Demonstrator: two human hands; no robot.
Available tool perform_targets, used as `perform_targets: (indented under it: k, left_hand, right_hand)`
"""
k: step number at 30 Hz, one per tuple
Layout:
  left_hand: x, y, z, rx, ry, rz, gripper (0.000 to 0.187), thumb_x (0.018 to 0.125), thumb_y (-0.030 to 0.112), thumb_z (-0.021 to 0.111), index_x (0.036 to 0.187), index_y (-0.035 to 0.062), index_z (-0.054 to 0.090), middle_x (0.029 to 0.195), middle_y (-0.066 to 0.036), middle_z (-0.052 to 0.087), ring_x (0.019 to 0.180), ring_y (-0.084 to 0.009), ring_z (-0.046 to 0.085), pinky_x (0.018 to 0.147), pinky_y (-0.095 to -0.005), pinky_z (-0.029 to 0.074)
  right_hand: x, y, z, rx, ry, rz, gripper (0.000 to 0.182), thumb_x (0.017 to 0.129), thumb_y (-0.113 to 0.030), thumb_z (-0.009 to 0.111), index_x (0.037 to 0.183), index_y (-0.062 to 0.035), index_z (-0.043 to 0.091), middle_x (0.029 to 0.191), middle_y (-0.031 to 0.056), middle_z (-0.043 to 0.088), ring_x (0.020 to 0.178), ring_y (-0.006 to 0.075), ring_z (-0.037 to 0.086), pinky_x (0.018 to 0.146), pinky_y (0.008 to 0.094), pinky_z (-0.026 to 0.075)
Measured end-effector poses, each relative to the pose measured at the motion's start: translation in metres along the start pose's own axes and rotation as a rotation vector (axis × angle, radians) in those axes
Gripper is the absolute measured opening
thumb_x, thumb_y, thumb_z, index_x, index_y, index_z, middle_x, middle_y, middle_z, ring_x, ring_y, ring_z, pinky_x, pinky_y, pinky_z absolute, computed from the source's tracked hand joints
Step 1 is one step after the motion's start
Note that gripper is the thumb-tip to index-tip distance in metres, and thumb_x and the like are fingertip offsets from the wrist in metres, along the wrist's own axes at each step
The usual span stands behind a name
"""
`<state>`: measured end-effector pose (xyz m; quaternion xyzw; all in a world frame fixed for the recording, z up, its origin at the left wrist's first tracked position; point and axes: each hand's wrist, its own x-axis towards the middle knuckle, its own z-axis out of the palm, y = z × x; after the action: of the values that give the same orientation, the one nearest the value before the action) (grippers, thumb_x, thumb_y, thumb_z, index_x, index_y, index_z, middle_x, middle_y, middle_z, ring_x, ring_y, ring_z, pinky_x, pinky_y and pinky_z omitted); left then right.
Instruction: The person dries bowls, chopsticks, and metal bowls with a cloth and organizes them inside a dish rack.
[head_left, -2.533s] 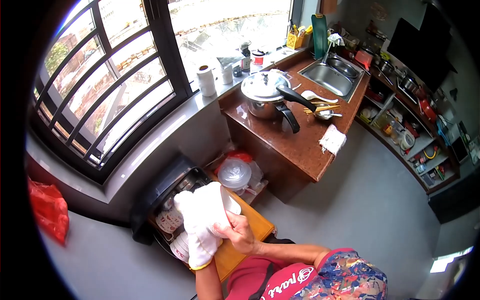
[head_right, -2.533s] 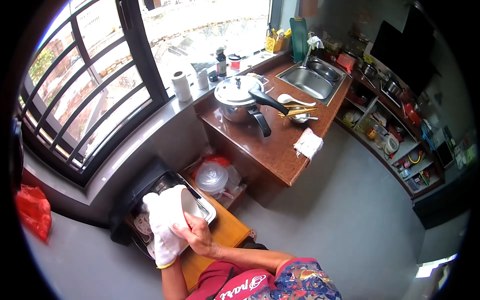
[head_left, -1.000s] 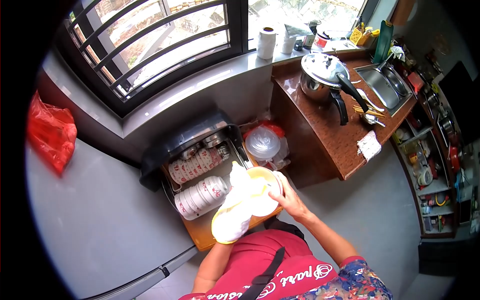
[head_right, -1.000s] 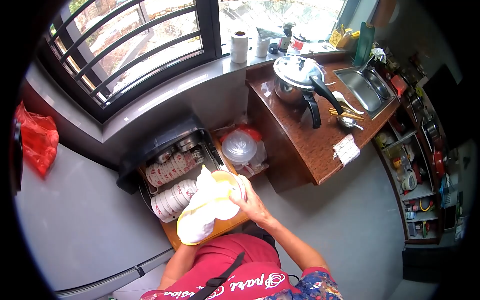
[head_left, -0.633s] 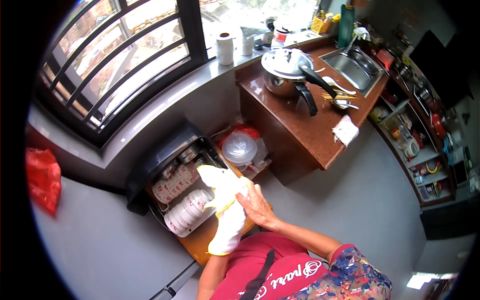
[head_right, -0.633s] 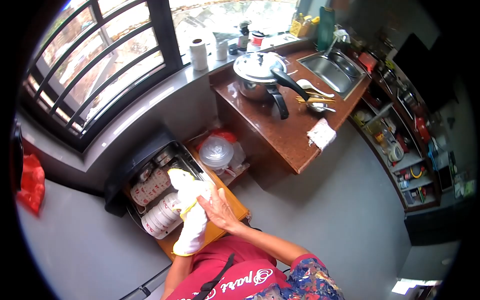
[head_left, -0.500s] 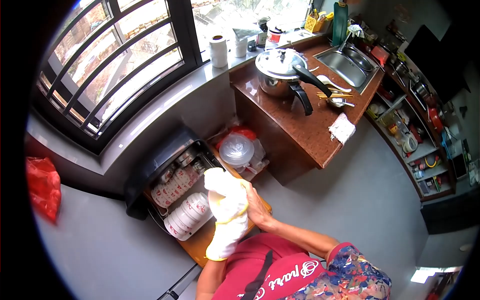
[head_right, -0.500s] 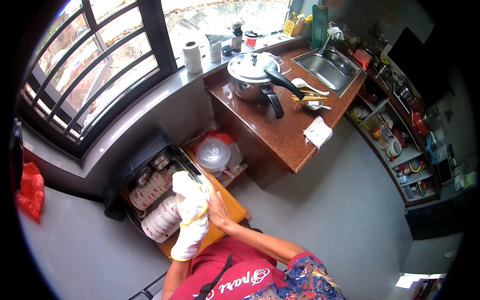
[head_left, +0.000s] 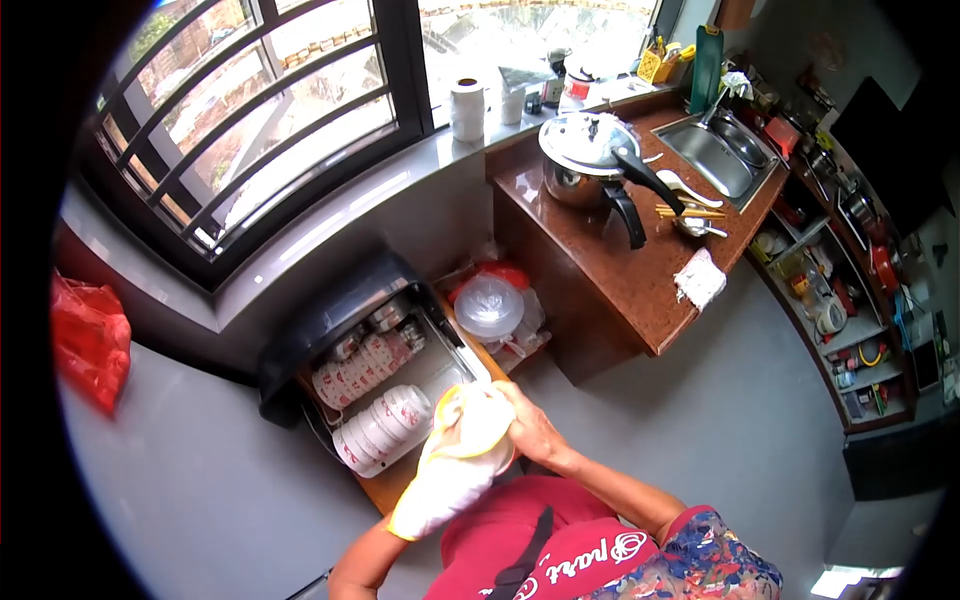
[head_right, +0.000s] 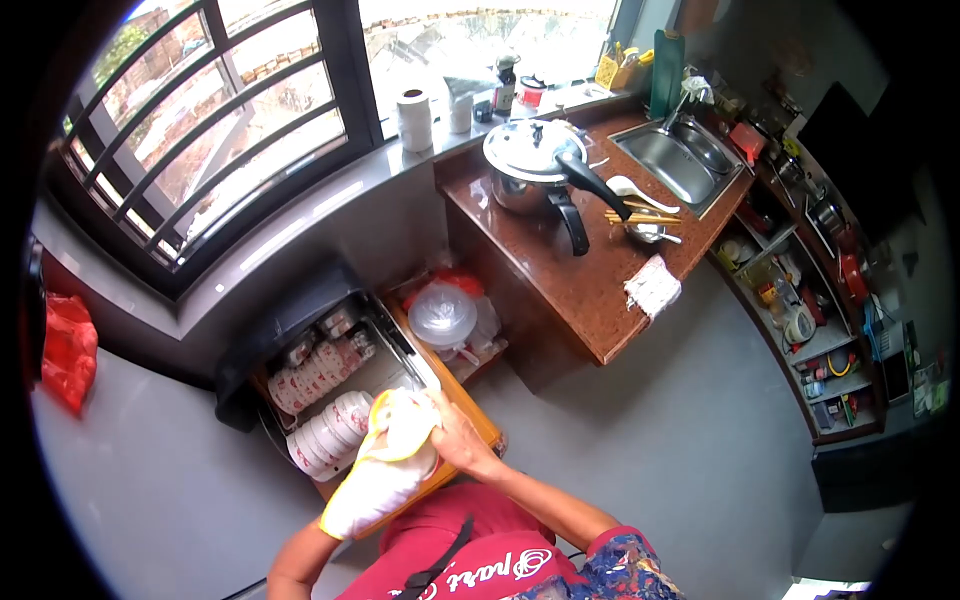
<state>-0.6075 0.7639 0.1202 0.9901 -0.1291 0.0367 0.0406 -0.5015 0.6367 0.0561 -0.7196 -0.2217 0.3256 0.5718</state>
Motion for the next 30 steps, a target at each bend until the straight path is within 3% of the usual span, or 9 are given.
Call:
perform_targets:
  k: [4,12,14,17,18,20,24,26,30]
  left_hand:
    - [-0.002,0.002,0.032,-0.556,0.241,-0.203,0.047,0.076,0.015,0.063,0.119,0.0022,0.050,0.118,-0.020,0.052,0.113,-0.0370,0.048,0.099,-0.0453,0.034]
    - [-0.020,0.013,0.065,-0.169,0.191,-0.383,0.059,0.078,0.028,0.061,0.130,0.0041,0.046,0.129,-0.021,0.046,0.125,-0.0336,0.040,0.103,-0.0472,0.028]
    - [-0.027,0.024,0.080,-0.433,0.304,-0.474,0.054,0.082,0.021,0.058,0.130,0.0025,0.044,0.126,-0.019,0.048,0.119,-0.0303,0.045,0.102,-0.0433,0.031]
    - [-0.037,0.026,0.072,-1.745,0.280,-0.774,0.029,0.091,0.015,0.053,0.117,0.0035,0.053,0.102,-0.006,0.056,0.092,-0.0159,0.053,0.080,-0.0299,0.045]
    - [-0.032,0.028,0.085,-1.282,0.532,-0.531,0.028,0.091,0.017,0.053,0.116,0.0031,0.053,0.097,-0.005,0.057,0.084,-0.0149,0.054,0.073,-0.0278,0.046]
    - [-0.028,0.035,0.117,-1.436,0.628,-0.737,0.030,0.089,0.018,0.056,0.115,0.0026,0.054,0.090,-0.003,0.057,0.076,-0.0136,0.054,0.067,-0.0255,0.046]
    - [-0.076,0.009,0.050,-2.478,0.415,-0.519,0.035,0.086,0.020,0.059,0.115,0.0017,0.053,0.080,-0.003,0.057,0.071,-0.0141,0.055,0.065,-0.0261,0.045]
    - [-0.086,-0.007,0.015,-1.591,0.193,-0.881,0.030,0.081,0.011,0.060,0.108,-0.0004,0.057,0.081,-0.006,0.061,0.072,-0.0149,0.057,0.065,-0.0267,0.046]
    - [-0.129,0.001,0.039,-0.758,0.487,-0.945,0.015,0.072,0.004,0.062,0.087,0.0018,0.063,0.082,-0.009,0.062,0.072,-0.0213,0.056,0.065,-0.0307,0.045]
  right_hand:
    - [0.005,-0.006,-0.006,-0.181,-0.107,0.014,0.045,0.087,-0.026,0.049,0.126,-0.0047,0.044,0.122,0.0185,0.052,0.116,0.0320,0.050,0.099,0.0353,0.037]
    - [0.009,0.002,-0.004,-0.398,0.143,-0.160,0.042,0.082,-0.019,0.049,0.122,-0.0064,0.047,0.106,0.0211,0.058,0.099,0.0362,0.055,0.089,0.0399,0.043]
    - [0.010,0.000,-0.003,-0.335,0.122,-0.127,0.042,0.081,-0.020,0.051,0.120,-0.0054,0.050,0.108,0.0205,0.058,0.101,0.0333,0.057,0.089,0.0370,0.043]
    - [0.009,0.006,0.004,-0.358,0.087,-0.019,0.046,0.078,-0.023,0.054,0.121,-0.0055,0.051,0.110,0.0193,0.059,0.103,0.0311,0.058,0.089,0.0360,0.044]
    - [0.011,0.012,0.006,-0.376,0.081,0.011,0.047,0.078,-0.023,0.054,0.121,-0.0056,0.051,0.110,0.0192,0.059,0.103,0.0314,0.058,0.089,0.0364,0.044]
    - [0.013,0.033,0.015,-0.421,0.028,0.047,0.046,0.080,-0.028,0.055,0.121,-0.0073,0.051,0.106,0.0208,0.059,0.101,0.0344,0.057,0.088,0.0398,0.043]
    - [0.027,0.074,0.042,-0.559,-0.059,0.163,0.055,0.081,-0.037,0.058,0.128,-0.0122,0.045,0.105,0.0253,0.054,0.101,0.0414,0.054,0.087,0.0456,0.043]
    - [0.045,0.077,0.064,-0.639,-0.075,0.273,0.061,0.081,-0.040,0.057,0.132,-0.0117,0.040,0.111,0.0260,0.051,0.104,0.0426,0.052,0.089,0.0452,0.042]
    - [0.096,0.141,0.106,-0.665,0.064,-0.008,0.066,0.078,-0.039,0.063,0.134,-0.0182,0.035,0.111,0.0289,0.042,0.097,0.0497,0.050,0.081,0.0521,0.044]
